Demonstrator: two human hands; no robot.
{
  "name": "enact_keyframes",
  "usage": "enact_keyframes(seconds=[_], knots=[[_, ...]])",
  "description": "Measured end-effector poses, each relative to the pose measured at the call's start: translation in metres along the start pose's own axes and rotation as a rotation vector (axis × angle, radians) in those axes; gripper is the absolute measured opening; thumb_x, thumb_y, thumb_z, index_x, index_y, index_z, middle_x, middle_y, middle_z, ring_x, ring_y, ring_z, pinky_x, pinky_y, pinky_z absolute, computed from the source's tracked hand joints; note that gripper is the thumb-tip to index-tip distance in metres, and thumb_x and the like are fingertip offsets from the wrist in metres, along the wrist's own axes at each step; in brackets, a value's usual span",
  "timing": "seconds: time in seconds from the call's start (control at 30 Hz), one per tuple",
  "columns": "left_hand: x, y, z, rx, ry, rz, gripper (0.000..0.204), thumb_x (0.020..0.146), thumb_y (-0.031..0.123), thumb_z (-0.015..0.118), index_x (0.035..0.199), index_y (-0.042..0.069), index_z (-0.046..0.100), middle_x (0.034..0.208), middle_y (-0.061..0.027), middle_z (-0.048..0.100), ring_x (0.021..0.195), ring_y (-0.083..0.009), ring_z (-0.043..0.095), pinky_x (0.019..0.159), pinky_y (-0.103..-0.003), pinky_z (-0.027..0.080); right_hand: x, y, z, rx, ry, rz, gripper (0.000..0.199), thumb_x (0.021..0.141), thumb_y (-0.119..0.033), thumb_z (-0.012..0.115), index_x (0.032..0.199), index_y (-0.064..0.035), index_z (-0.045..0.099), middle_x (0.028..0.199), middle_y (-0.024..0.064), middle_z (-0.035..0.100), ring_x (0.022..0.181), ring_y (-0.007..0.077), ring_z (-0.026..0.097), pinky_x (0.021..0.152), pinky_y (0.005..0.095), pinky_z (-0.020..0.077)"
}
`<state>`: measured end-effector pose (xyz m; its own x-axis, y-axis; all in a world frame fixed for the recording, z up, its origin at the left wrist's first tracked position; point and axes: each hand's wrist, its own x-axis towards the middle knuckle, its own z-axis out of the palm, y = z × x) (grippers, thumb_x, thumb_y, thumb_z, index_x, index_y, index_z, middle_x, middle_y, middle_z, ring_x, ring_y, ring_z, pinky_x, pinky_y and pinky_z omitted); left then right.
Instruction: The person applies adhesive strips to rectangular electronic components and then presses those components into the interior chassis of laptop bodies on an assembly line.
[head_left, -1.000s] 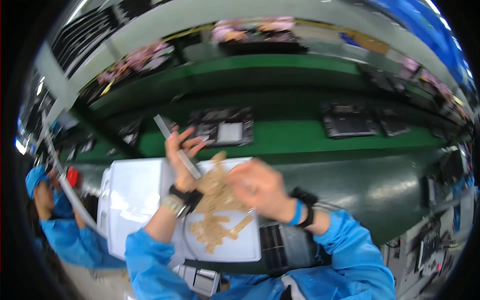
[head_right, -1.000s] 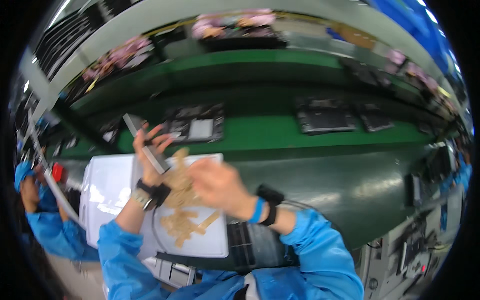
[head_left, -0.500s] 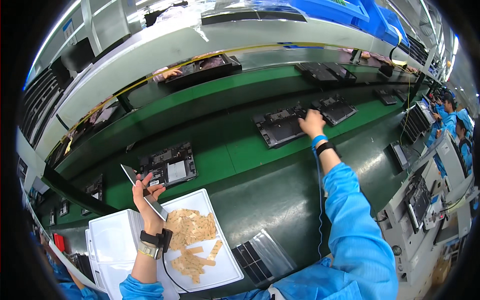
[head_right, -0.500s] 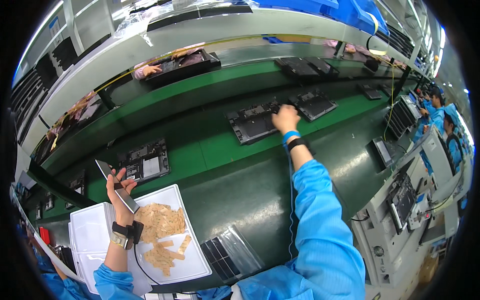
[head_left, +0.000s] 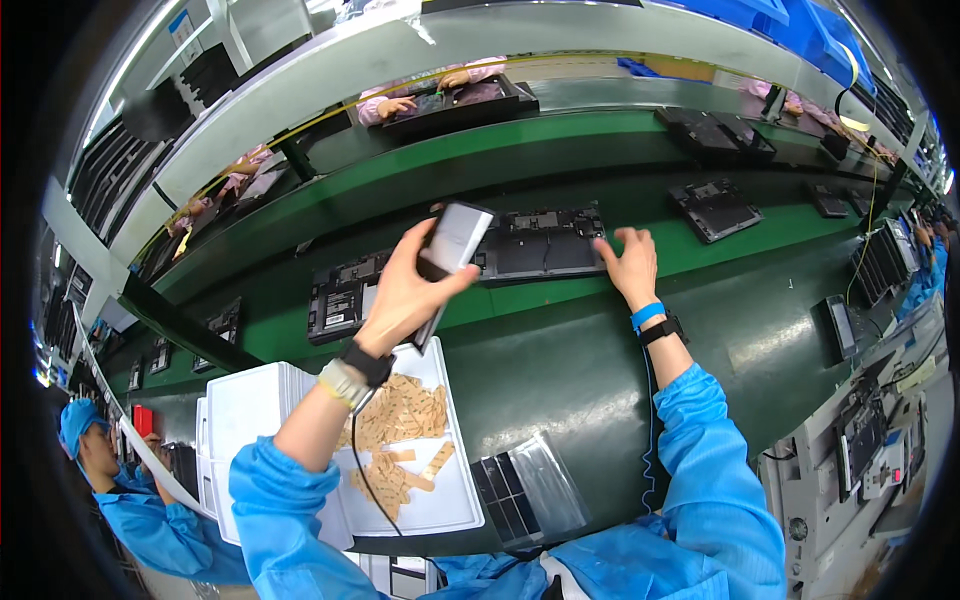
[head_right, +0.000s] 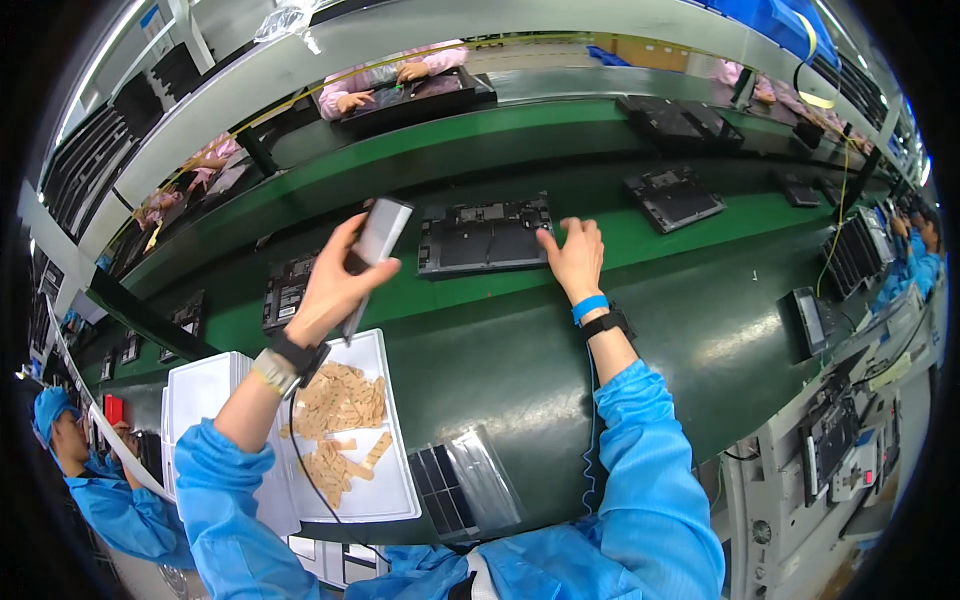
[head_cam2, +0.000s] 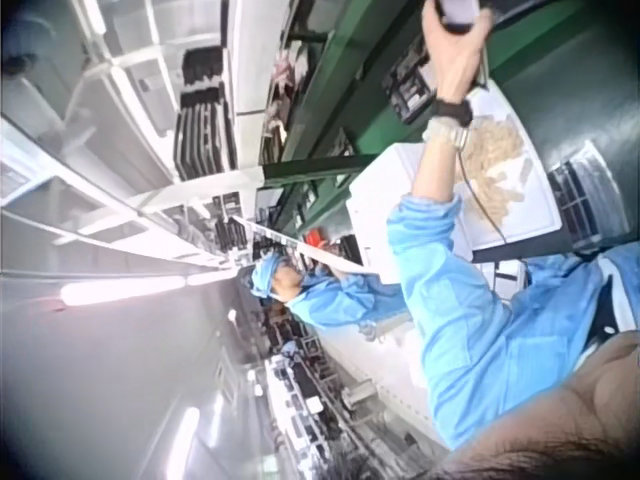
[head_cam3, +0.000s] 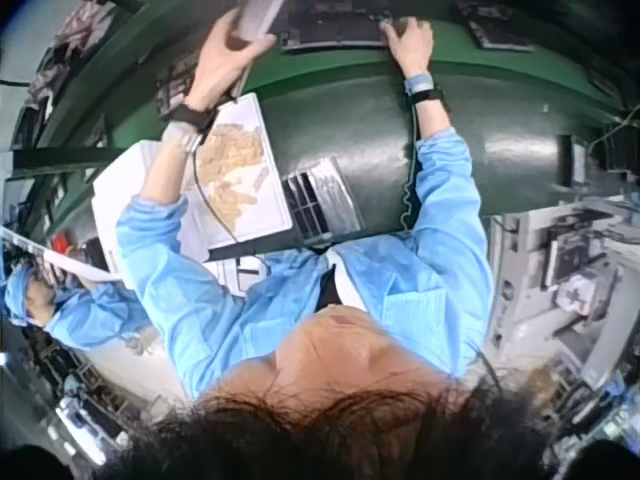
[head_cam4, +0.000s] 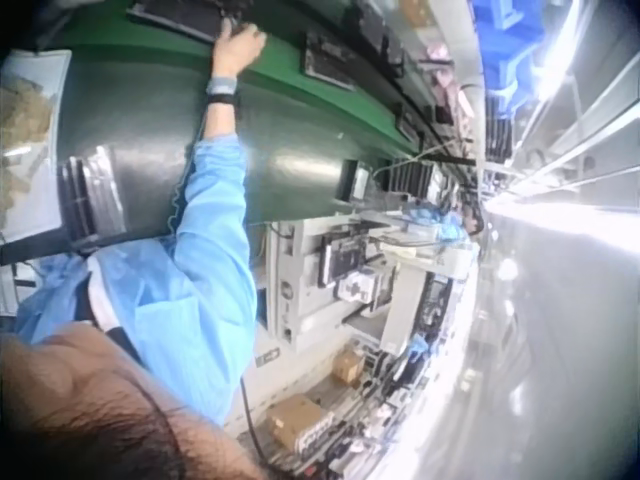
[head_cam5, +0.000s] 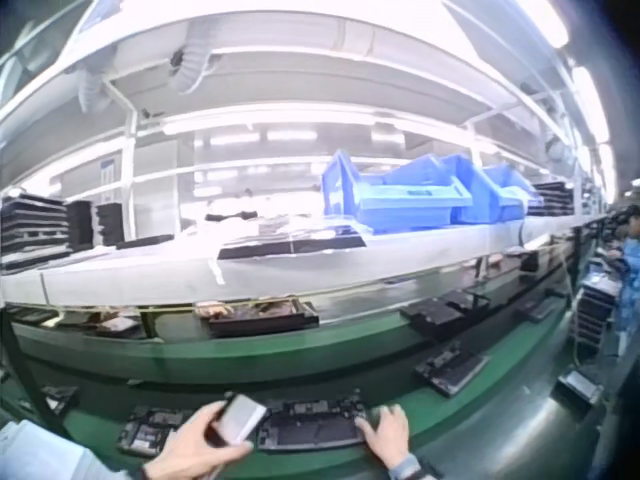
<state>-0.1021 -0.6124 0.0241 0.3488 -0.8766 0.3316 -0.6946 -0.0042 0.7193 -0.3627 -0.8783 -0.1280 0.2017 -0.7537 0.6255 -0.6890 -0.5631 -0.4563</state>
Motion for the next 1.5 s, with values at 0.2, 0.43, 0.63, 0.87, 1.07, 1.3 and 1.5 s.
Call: enact_keyframes(seconds=[0.2,0.43,0.63,0.87,1.07,1.3,1.5], knots=[[0.049,0.021,0.076,0.393,-0.176,0.397,0.107,0.061,0.029,0.092,0.156,0.014,0.046,0.125,-0.016,0.061,0.116,-0.0369,0.059,0.103,-0.046,0.048,0.012,-0.082,-0.067,1.211,-0.467,0.057,0.048,0.102,-0.015,0.068,0.146,-0.0018,0.056,0.116,0.0129,0.071,0.092,0.0109,0.066,0.08,0.0276,0.0543],[0.079,-0.055,0.173,0.569,-0.064,0.145,0.095,0.092,0.057,0.071,0.155,-0.005,0.038,0.163,-0.0304,0.035,0.152,-0.0466,0.031,0.125,-0.051,0.027,0.037,-0.024,-0.063,0.632,-0.199,0.11,0.055,0.088,0.009,0.074,0.138,-0.0046,0.057,0.106,0.0169,0.077,0.092,0.0192,0.078,0.075,0.0299,0.0591],[0.051,-0.07,0.203,0.213,-0.087,0.132,0.05,0.092,0.024,0.079,0.131,0.002,0.055,0.138,-0.023,0.061,0.134,-0.0388,0.053,0.114,-0.048,0.042,0.044,0.036,-0.04,0.409,-0.106,0.201,0.057,0.083,-0.001,0.084,0.134,-0.0077,0.059,0.08,0.0087,0.07,0.068,0.0167,0.072,0.066,0.0308,0.0557],[0.065,-0.065,0.188,-0.198,0.009,0.056,0.058,0.079,-0.007,0.081,0.129,0.003,0.054,0.119,-0.0129,0.066,0.082,-0.0154,0.069,0.075,-0.029,0.058,0.058,0.016,0.013,0.355,-0.238,0.076,0.057,0.077,-0.005,0.087,0.13,-0.0036,0.066,0.077,0.0107,0.069,0.072,0.0193,0.073,0.069,0.0321,0.0579],[0.075,-0.067,0.139,0.035,-0.037,0.191,0.08,0.07,0.01,0.095,0.138,0.005,0.054,0.134,-0.0177,0.064,0.113,-0.0305,0.069,0.098,-0.043,0.057,0.054,-0.009,0.025,0.508,-0.533,-0.104,0.055,0.077,-0.011,0.089,0.127,-0.0011,0.067,0.087,0.0132,0.069,0.075,0.0232,0.072,0.072,0.0352,0.0581],[0.084,-0.109,0.131,0.404,-0.234,0.147,0.133,0.052,0.045,0.102,0.157,0.001,0.035,0.152,-0.0223,0.05,0.143,-0.0417,0.044,0.121,-0.048,0.038,0.048,-0.009,0.044,0.543,-0.557,-0.144,0.053,0.075,-0.017,0.09,0.12,0.0004,0.069,0.082,0.0141,0.07,0.078,0.0317,0.07,0.072,0.0419,0.0556],[0.084,-0.116,0.127,0.39,-0.265,0.138,0.121,0.055,0.041,0.101,0.153,-0.001,0.043,0.152,-0.0256,0.049,0.143,-0.0425,0.044,0.122,-0.048,0.037,0.04,-0.012,0.055,0.456,-0.51,-0.317,0.054,0.079,-0.02,0.089,0.124,-0.0009,0.066,0.103,0.0148,0.065,0.094,0.0314,0.065,0.084,0.0416,0.0559]])
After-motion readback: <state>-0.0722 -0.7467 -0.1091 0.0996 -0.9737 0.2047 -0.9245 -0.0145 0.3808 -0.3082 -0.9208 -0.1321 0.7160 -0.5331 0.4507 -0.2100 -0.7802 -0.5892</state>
